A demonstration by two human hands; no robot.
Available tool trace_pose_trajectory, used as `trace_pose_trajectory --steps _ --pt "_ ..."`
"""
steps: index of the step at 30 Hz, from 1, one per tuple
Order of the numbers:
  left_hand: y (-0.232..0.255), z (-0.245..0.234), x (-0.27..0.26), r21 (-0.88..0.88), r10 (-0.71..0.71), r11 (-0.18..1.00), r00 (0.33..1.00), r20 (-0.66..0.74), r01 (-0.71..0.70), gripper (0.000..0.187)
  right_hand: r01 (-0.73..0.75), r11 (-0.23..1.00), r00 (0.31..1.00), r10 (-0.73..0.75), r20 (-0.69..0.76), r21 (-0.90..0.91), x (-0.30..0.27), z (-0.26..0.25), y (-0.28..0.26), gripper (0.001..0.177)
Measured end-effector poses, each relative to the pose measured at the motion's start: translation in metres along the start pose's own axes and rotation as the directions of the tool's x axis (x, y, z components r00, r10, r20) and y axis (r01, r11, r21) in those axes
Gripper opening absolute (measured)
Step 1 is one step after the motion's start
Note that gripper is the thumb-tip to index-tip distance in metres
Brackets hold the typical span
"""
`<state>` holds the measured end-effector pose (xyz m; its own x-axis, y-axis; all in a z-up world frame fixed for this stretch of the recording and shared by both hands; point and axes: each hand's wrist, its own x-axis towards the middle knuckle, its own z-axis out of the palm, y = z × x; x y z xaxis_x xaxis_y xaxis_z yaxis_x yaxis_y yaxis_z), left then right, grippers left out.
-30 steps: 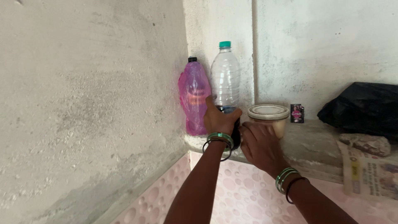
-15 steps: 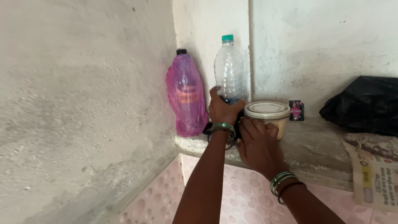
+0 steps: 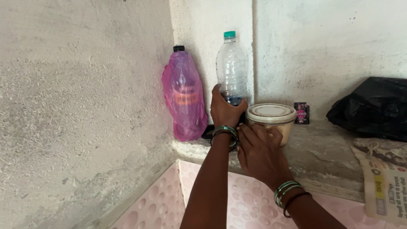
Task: The person places a plastic bottle on a ledge and then unwraps a small rectangular item from its packaging. The person handles the bottle and the wrapped item by hand.
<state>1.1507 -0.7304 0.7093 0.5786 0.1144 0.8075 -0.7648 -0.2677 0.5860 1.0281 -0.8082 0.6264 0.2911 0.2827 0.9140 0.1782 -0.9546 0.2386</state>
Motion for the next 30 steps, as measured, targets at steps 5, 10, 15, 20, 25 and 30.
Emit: trace_pose_trajectory --steps 5,10,15,20,25,30 --pt "-0.027 -0.001 -0.001 0.059 0.119 0.991 0.991 0.068 -0.123 0.109 0.005 0.999 1.0 -0.003 0.025 -0.053 0.0 0.001 0.001 0.044" --pt "-0.045 -0.009 -0.024 0.169 0.157 0.97 0.982 0.109 -0.174 0.097 -0.007 0.997 1.0 0.007 -0.006 -0.081 -0.001 0.0 -0.002 0.048" --pt "-0.047 -0.021 -0.054 0.205 0.298 0.932 0.954 0.034 -0.298 0.092 -0.008 0.99 1.0 0.011 0.025 -0.138 0.0 0.001 -0.001 0.053" --pt "-0.042 -0.032 -0.07 0.041 0.353 0.934 0.935 0.025 -0.354 0.078 -0.045 0.988 0.999 0.046 0.007 -0.147 0.0 0.001 -0.002 0.046" --pt "-0.039 -0.031 -0.072 0.04 0.334 0.941 0.941 0.05 -0.336 0.074 -0.054 0.991 0.998 0.051 -0.03 -0.12 -0.002 0.003 -0.002 0.045" --pt "-0.037 -0.029 -0.071 0.081 0.314 0.944 0.946 0.08 -0.32 0.062 -0.053 0.991 0.998 0.05 -0.027 -0.126 0.0 0.0 -0.003 0.045"
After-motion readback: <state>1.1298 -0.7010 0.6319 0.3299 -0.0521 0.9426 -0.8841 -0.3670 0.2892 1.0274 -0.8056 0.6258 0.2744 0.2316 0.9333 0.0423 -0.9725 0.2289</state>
